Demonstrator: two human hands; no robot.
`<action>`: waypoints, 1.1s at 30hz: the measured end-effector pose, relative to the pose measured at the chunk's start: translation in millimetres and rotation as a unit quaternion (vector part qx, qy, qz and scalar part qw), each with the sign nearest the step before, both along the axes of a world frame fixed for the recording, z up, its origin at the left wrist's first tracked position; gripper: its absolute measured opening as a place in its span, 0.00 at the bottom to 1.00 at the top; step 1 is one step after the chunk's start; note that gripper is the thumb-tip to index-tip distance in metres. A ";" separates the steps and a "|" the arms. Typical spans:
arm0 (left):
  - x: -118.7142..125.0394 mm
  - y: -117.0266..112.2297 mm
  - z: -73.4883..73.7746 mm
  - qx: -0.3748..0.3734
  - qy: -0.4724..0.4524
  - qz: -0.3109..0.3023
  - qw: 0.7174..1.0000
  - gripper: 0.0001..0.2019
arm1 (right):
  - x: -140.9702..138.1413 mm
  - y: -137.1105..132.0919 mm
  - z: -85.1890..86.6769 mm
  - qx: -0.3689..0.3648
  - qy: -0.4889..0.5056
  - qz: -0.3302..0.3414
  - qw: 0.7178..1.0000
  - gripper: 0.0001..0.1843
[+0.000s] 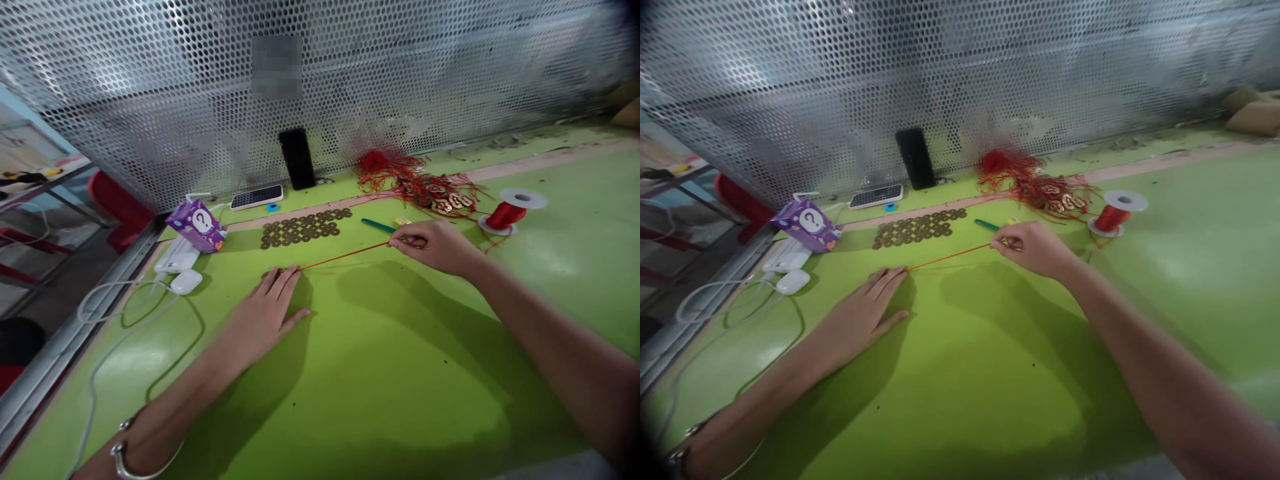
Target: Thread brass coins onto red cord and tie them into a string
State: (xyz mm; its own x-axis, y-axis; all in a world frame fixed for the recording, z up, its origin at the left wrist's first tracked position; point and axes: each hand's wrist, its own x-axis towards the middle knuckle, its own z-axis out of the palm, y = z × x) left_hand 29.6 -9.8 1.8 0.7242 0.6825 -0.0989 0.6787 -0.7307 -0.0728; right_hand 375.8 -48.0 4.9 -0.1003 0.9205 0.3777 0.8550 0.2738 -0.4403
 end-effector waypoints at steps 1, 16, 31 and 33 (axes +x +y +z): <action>0.0 0.0 -0.7 -0.001 -0.001 0.001 1.000 0.38 | 0.7 0.1 -0.1 0.000 0.000 -0.007 1.000 0.18; -1.7 0.3 -5.2 0.007 0.002 0.002 1.000 0.38 | 13.3 4.3 -3.1 0.020 0.009 -0.095 0.995 0.18; -0.7 -0.6 -3.9 0.011 0.009 -0.001 1.000 0.38 | 22.0 22.9 -43.3 -0.002 -0.134 -0.130 0.982 0.14; -0.4 -0.4 -4.8 0.014 0.007 0.002 1.000 0.38 | 21.6 23.4 -41.9 -0.006 -0.126 -0.135 0.983 0.14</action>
State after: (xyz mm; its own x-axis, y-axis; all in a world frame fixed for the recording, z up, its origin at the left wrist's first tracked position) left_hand 29.2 -10.2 -3.0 0.7204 0.6877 -0.0894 0.6801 -0.7258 -0.1032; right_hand 397.4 -24.7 -37.0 0.0590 0.9309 0.3605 0.9782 0.0182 -0.2069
